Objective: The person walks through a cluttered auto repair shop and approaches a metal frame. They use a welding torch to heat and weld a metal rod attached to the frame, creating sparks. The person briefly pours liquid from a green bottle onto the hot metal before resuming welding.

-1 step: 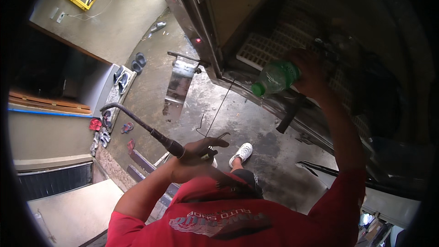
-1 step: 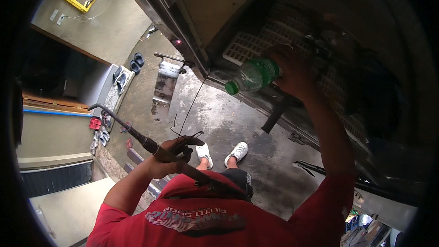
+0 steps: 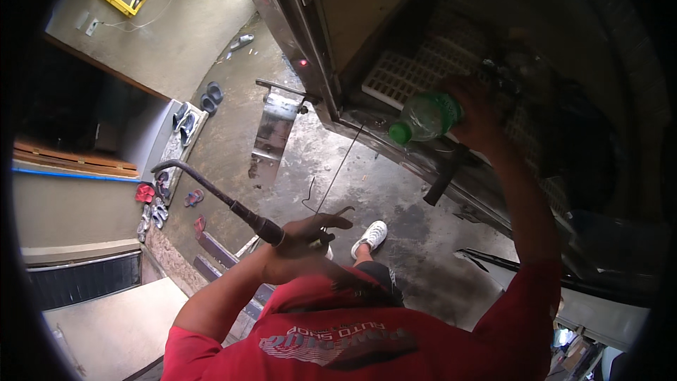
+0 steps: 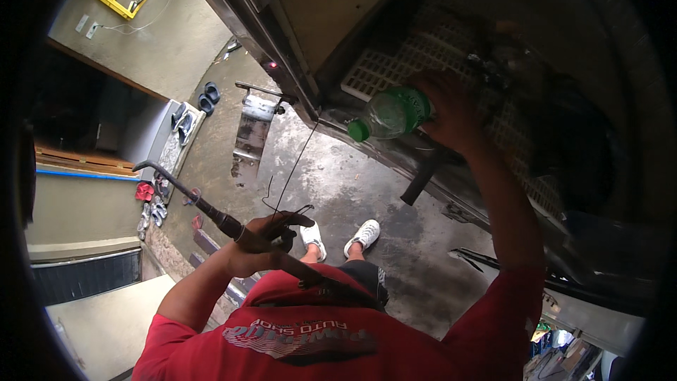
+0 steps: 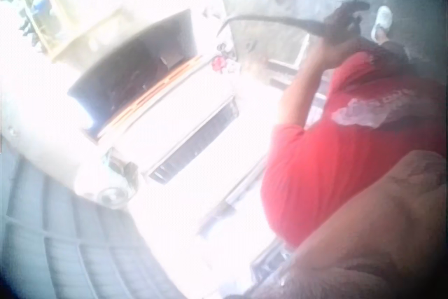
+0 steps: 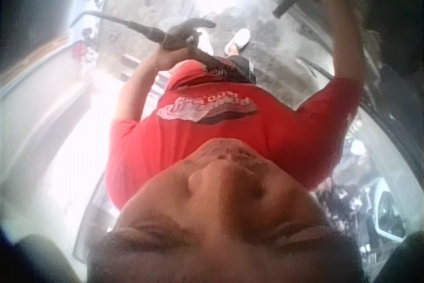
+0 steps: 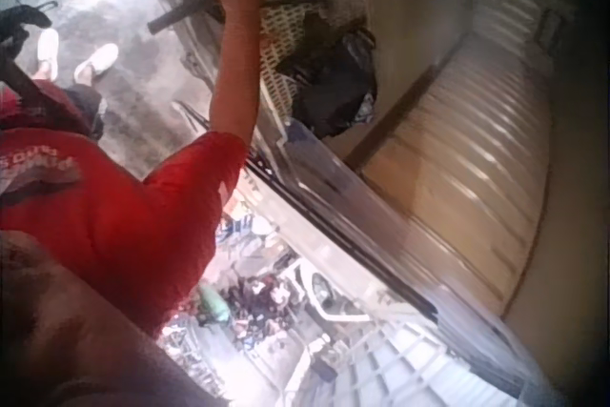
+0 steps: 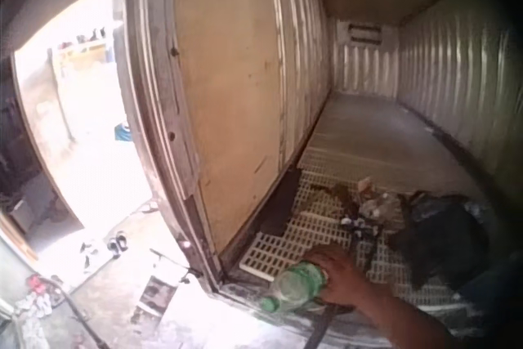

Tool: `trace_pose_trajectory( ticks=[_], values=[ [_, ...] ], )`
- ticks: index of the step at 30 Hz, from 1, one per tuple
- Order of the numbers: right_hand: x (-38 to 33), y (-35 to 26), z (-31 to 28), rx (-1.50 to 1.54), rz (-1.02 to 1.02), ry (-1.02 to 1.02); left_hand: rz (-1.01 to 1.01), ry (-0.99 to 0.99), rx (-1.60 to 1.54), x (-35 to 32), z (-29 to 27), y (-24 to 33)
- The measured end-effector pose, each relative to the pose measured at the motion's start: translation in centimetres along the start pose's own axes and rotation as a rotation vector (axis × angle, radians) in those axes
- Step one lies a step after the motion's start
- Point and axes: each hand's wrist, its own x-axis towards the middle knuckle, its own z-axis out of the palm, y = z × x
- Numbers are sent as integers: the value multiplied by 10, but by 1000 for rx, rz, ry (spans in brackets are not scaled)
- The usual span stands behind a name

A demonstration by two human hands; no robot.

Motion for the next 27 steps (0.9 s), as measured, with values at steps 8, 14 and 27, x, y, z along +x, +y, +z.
trace_pose_trajectory(
  ticks=[8,14,27],
  values=[
    [-13,-9,6,239,169,26,-70,-42,120,0,12,17],
    [-6,-23,14,286,136,62,-101,-35,209,-1,21,36],
    [0,-24,19,259,49,119,-93,-57,248,-1,17,34]
  ],
)
